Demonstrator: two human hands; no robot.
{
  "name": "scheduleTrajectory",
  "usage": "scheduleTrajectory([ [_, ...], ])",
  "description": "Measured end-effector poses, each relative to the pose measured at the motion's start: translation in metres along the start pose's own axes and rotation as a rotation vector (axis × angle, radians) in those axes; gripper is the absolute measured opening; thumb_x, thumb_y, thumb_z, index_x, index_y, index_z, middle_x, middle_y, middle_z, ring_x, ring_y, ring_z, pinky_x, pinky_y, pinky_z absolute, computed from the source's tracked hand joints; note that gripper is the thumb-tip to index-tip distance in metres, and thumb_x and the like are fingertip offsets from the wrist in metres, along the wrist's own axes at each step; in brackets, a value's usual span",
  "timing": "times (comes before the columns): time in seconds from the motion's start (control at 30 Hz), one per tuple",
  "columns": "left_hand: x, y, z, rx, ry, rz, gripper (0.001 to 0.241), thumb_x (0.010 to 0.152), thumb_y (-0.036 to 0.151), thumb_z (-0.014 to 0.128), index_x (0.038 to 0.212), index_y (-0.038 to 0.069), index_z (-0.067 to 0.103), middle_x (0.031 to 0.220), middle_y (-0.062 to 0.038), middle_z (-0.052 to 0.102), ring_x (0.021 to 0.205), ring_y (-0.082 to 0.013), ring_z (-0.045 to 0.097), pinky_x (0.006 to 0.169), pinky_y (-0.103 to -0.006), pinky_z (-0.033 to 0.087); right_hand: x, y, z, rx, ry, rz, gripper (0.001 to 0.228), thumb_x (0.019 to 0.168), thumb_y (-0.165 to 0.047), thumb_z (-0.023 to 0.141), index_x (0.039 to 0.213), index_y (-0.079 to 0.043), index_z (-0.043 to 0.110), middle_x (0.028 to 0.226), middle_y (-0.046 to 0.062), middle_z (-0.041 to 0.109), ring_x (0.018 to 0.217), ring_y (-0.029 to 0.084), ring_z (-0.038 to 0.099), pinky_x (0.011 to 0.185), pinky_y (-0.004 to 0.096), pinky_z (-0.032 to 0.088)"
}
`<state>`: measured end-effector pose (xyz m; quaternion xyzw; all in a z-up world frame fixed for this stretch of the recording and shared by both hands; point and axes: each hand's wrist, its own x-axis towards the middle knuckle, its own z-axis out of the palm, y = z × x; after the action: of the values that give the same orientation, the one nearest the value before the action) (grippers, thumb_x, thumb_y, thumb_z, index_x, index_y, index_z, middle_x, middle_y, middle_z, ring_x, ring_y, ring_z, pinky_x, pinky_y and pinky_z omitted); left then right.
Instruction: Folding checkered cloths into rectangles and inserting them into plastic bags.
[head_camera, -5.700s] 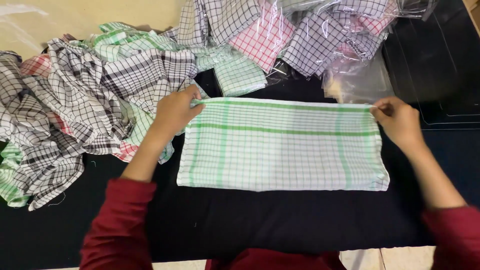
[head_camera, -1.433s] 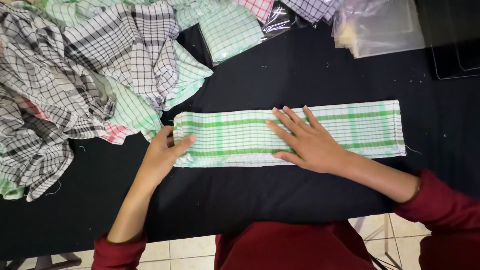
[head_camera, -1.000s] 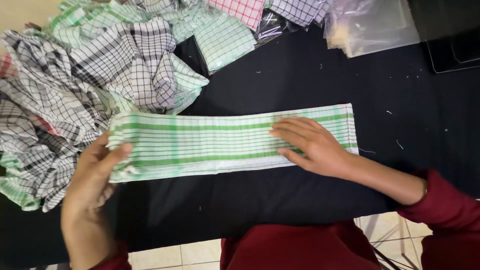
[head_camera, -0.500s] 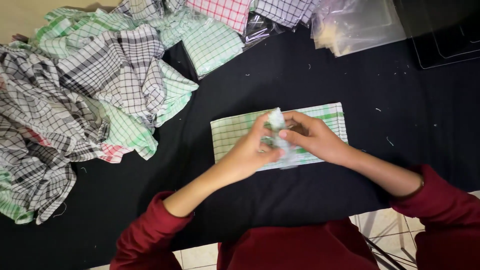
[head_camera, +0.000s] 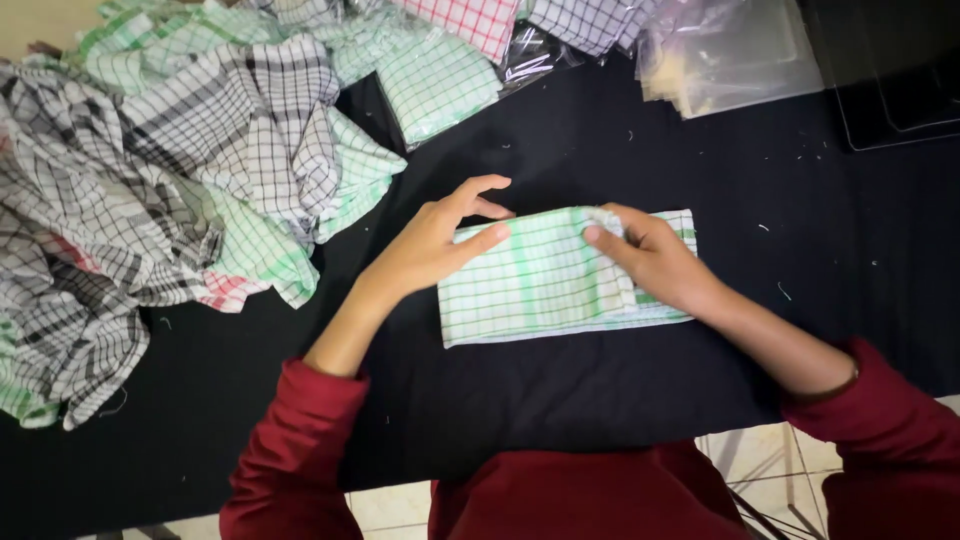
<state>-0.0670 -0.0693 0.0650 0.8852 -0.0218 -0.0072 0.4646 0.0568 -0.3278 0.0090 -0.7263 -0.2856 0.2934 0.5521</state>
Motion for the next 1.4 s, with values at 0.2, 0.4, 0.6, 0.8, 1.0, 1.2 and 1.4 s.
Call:
scheduleTrajectory([
  [0.2, 0.005, -0.02, -0.007, 0.178, -0.069, 0.023, 0.037, 0.096, 0.031, 0.067, 0.131, 0.019, 0.065, 0.093, -0.01, 0.076, 0.108, -0.0337, 0.067, 0.103, -0.0464, 0.045, -0.008, -0.07, -0.023, -0.252, -0.092, 0.463, 0.047, 0.101, -0.013, 0.056, 0.139, 0.016, 0.051, 0.081, 0.033, 0.069, 0.046, 0.032, 0.069, 0.043, 0.039, 0.06],
  [0.4, 0.006, -0.03, -0.012, 0.396, -0.146, -0.028, 0.028, 0.094, 0.039, 0.068, 0.117, 0.025, 0.067, 0.088, 0.002, 0.074, 0.093, -0.0166, 0.065, 0.102, -0.0408, 0.036, 0.001, -0.073, -0.047, -0.633, -0.218, 0.676, 0.04, 0.098, -0.025, 0.068, 0.132, -0.006, 0.061, 0.067, 0.023, 0.077, 0.058, 0.029, 0.075, 0.058, 0.035, 0.06],
  [0.6, 0.001, -0.014, 0.012, 0.714, -0.114, -0.002, 0.062, 0.088, 0.051, 0.069, 0.138, 0.017, 0.057, 0.121, -0.007, 0.062, 0.105, -0.0333, 0.061, 0.087, -0.0486, 0.044, -0.01, -0.057, -0.052, -1.007, -0.128, 0.639, 0.043, 0.098, -0.055, 0.058, 0.123, -0.021, 0.058, 0.064, 0.01, 0.077, 0.072, 0.025, 0.075, 0.078, 0.039, 0.049],
  [0.8, -0.013, 0.0, 0.088, 0.684, 0.154, 0.358, 0.045, 0.096, 0.027, 0.063, 0.131, -0.001, 0.065, 0.142, -0.02, 0.057, 0.134, -0.0387, 0.051, 0.111, -0.0496, 0.042, -0.029, 0.006, 0.008, -1.037, 0.267, -0.215, 0.041, 0.1, -0.022, 0.058, 0.141, -0.027, 0.058, 0.121, -0.004, 0.07, 0.12, 0.023, 0.067, 0.094, 0.046, 0.057],
  [1.0, -0.03, -0.007, 0.097, 0.602, 0.14, 0.273, 0.044, 0.1, 0.011, 0.05, 0.138, -0.01, 0.055, 0.15, -0.029, 0.048, 0.146, -0.0437, 0.039, 0.116, -0.0519, 0.036, -0.031, 0.01, 0.033, -0.911, -0.073, -0.416, 0.052, 0.105, -0.017, 0.047, 0.154, 0.001, 0.042, 0.156, 0.023, 0.045, 0.148, 0.04, 0.036, 0.117, 0.057, 0.033],
  [1.2, -0.035, -0.014, 0.1, 0.494, 0.044, 0.162, 0.071, 0.1, 0.03, 0.056, 0.156, -0.005, 0.033, 0.162, -0.032, 0.025, 0.151, -0.0509, 0.019, 0.121, -0.0623, 0.014, -0.029, 0.019, 0.019, -0.997, -0.208, -0.206, 0.068, 0.108, -0.047, 0.038, 0.161, -0.005, 0.028, 0.166, 0.024, 0.025, 0.154, 0.044, 0.017, 0.119, 0.067, 0.009],
  [1.4, -0.043, -0.023, 0.088, 0.605, 0.094, 0.07, 0.098, 0.091, 0.062, 0.061, 0.16, 0.002, 0.028, 0.168, -0.024, 0.019, 0.154, -0.0447, 0.017, 0.123, -0.0586, 0.011, -0.037, 0.023, -0.017, -1.169, -0.094, -0.094, 0.082, 0.103, -0.062, 0.037, 0.162, -0.005, 0.03, 0.166, 0.027, 0.027, 0.155, 0.042, 0.022, 0.121, 0.066, 0.005],
])
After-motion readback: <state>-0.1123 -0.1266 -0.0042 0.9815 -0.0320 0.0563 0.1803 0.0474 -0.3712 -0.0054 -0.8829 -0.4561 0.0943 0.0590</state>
